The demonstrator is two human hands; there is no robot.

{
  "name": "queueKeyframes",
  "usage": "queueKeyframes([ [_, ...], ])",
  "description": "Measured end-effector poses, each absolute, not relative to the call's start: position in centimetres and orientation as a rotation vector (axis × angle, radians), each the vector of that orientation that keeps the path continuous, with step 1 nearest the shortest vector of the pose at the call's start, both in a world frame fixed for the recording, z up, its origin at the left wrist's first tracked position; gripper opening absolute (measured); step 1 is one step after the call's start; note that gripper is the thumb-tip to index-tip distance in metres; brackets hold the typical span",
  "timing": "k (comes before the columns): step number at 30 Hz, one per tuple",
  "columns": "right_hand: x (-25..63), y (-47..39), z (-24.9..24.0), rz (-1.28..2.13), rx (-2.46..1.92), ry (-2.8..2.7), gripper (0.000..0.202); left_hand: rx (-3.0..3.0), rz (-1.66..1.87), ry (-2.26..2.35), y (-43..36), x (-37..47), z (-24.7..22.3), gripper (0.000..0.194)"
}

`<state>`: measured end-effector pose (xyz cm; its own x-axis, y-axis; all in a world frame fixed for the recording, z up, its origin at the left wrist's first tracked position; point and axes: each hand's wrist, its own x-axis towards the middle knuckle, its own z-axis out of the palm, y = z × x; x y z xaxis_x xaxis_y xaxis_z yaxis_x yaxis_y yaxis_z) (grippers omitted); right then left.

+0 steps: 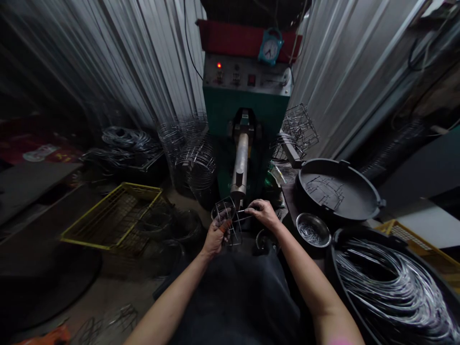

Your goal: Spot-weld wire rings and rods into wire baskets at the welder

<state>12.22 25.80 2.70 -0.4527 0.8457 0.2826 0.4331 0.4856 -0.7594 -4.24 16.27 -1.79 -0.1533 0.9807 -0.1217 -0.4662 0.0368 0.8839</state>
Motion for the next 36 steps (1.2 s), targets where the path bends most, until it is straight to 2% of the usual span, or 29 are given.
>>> queueKeyframes([
  [6,12.2,26.0,2.6,0.833,-1.061,-2.072,0.021,0.715,1.465,0.991,16.5,-4.3,-1.9,0.054],
  [23,12.3,26.6,2.5,0.841,-1.105,-2.117,0.023,0.614,1.409,0.976,16.3,-4.1,-1.4,0.062],
  [26,12.6,25.8,2.6,0.713,-1.072,-2.118,0.022,0.632,1.419,0.971,16.4,-4.3,-1.4,0.058],
  [31,12.9,22.8,3.0,0.28,-1.123,-2.125,0.019,0.648,1.442,0.976,16.5,-4.6,-1.1,0.051],
  [36,13.0,22.2,1.9,0.207,-1.225,-2.309,0.018,0.653,1.44,0.932,16.6,-4.5,-1.0,0.046],
])
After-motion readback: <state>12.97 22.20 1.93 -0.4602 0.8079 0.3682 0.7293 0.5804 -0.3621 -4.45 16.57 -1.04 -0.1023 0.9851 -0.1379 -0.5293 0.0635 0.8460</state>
